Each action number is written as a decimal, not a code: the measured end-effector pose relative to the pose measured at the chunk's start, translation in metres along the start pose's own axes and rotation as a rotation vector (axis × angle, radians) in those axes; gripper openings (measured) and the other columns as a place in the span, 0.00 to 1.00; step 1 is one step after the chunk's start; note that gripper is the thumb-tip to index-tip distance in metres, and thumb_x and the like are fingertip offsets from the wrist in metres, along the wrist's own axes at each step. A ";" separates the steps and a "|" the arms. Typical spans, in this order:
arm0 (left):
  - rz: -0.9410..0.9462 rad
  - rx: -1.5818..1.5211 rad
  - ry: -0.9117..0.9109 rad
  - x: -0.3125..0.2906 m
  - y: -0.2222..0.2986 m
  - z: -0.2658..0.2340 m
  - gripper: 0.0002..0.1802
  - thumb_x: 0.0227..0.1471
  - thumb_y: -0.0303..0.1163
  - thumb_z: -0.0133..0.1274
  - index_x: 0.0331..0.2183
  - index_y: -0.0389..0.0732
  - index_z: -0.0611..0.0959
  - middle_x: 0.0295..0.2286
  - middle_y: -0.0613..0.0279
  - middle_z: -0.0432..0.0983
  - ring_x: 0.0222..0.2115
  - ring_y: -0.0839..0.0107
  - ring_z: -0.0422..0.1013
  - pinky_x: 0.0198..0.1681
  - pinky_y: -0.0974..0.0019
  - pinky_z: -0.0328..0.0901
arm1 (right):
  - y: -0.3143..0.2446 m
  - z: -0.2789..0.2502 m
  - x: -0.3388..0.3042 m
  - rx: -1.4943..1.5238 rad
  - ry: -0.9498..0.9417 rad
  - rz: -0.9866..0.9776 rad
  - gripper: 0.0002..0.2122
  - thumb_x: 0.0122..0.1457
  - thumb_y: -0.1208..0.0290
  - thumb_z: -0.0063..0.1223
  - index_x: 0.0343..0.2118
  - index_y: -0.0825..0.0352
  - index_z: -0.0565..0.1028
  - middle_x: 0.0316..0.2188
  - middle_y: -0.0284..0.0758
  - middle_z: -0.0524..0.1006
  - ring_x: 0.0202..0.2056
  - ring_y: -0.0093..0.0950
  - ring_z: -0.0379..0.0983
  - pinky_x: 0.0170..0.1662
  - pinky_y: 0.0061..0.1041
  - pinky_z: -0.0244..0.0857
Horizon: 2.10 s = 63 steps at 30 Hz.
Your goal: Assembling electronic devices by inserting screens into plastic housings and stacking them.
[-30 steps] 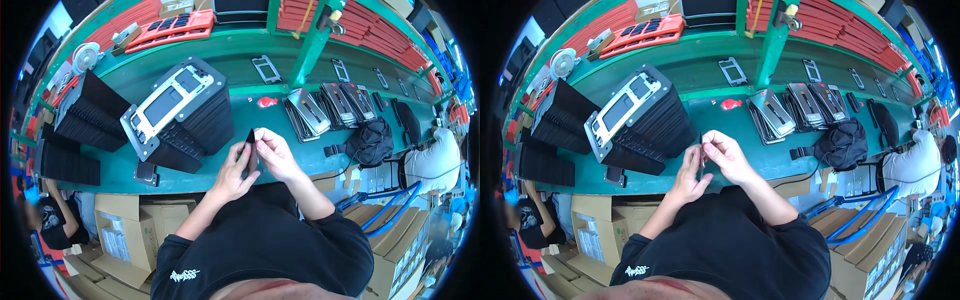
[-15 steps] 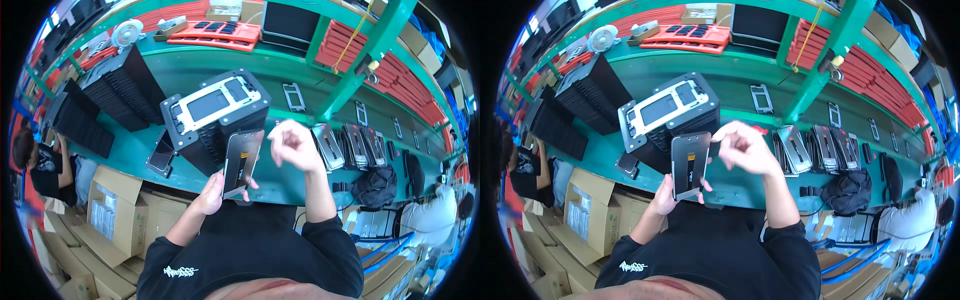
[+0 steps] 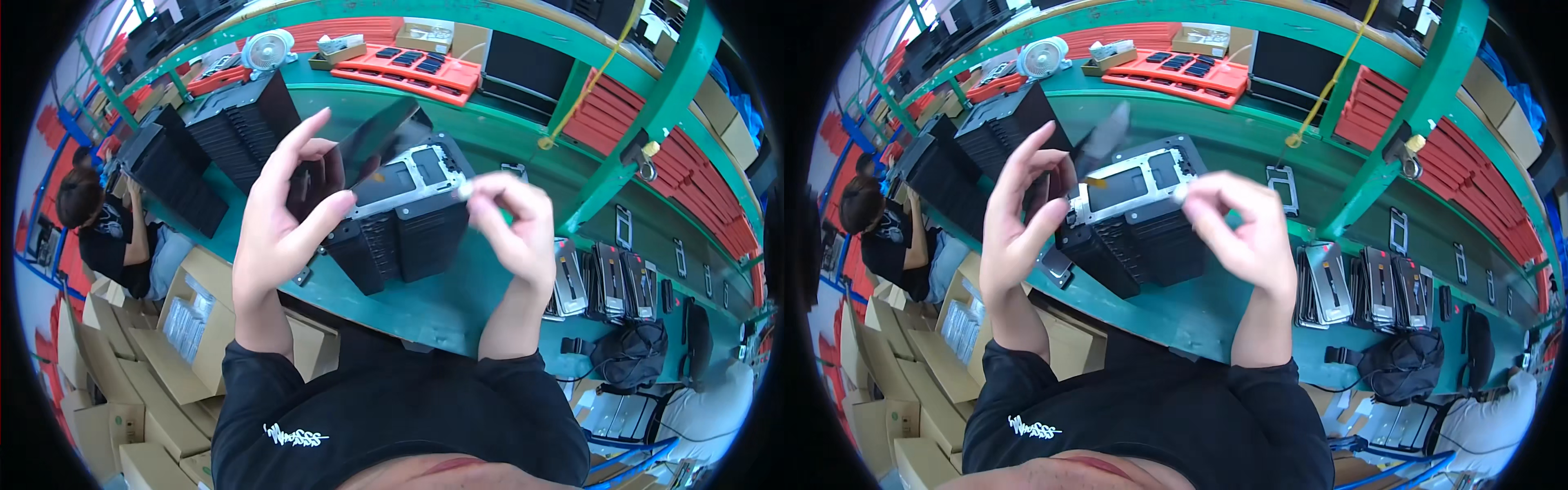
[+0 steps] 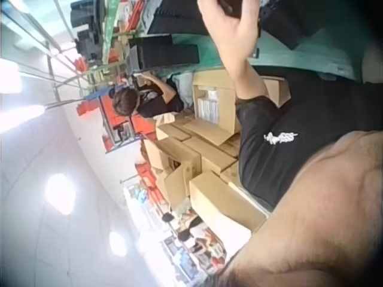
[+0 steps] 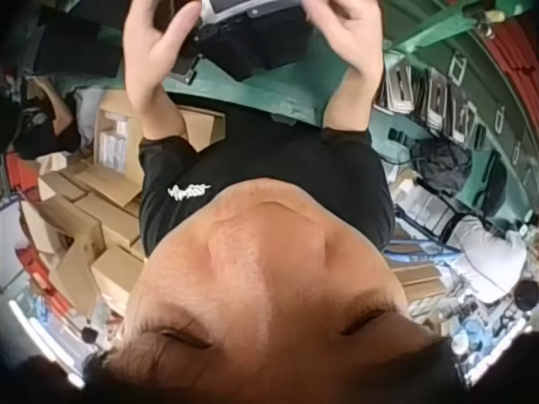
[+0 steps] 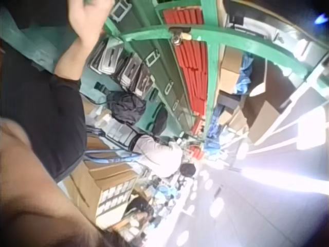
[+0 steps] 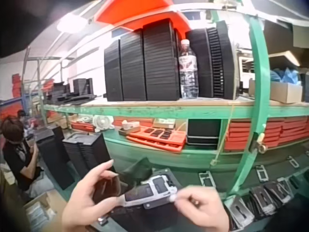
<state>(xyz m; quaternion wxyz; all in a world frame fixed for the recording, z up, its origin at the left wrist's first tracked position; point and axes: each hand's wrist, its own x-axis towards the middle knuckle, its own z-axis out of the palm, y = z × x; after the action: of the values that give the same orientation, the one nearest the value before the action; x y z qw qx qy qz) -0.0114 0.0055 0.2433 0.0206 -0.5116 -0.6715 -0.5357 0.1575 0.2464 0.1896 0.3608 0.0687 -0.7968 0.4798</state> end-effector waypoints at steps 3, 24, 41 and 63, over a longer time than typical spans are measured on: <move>-0.047 0.207 -0.061 0.014 -0.008 0.009 0.40 0.54 0.40 0.64 0.64 0.37 0.69 0.46 0.56 0.76 0.44 0.68 0.72 0.51 0.65 0.66 | 0.009 0.000 0.011 -0.139 0.137 0.029 0.12 0.63 0.79 0.55 0.48 0.72 0.79 0.44 0.37 0.82 0.37 0.24 0.77 0.41 0.23 0.70; 0.042 0.483 -0.150 0.032 -0.002 0.036 0.48 0.44 0.38 0.71 0.64 0.41 0.69 0.44 0.54 0.78 0.47 0.61 0.74 0.53 0.62 0.67 | 0.045 0.024 0.025 0.452 0.122 0.322 0.27 0.67 0.71 0.42 0.70 0.68 0.61 0.69 0.38 0.62 0.70 0.32 0.54 0.71 0.32 0.43; 0.133 0.375 -0.198 0.024 -0.016 0.015 0.44 0.47 0.36 0.67 0.64 0.40 0.70 0.52 0.48 0.76 0.54 0.56 0.73 0.60 0.58 0.63 | 0.044 0.042 0.021 0.170 0.245 0.137 0.23 0.68 0.75 0.39 0.65 0.72 0.65 0.66 0.45 0.66 0.67 0.35 0.62 0.67 0.30 0.55; -0.021 -0.009 -0.241 -0.010 -0.071 -0.002 0.51 0.32 0.58 0.70 0.58 0.44 0.80 0.55 0.50 0.61 0.58 0.56 0.62 0.62 0.56 0.58 | 0.053 -0.018 0.022 -0.108 0.617 0.247 0.22 0.67 0.70 0.55 0.63 0.67 0.69 0.51 0.40 0.77 0.26 0.15 0.75 0.27 0.16 0.69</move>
<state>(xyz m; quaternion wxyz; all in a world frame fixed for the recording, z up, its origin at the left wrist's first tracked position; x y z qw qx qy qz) -0.0581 0.0040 0.1886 -0.0681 -0.5655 -0.6720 -0.4732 0.1266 0.2943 0.1709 0.5275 -0.1961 -0.6766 0.4749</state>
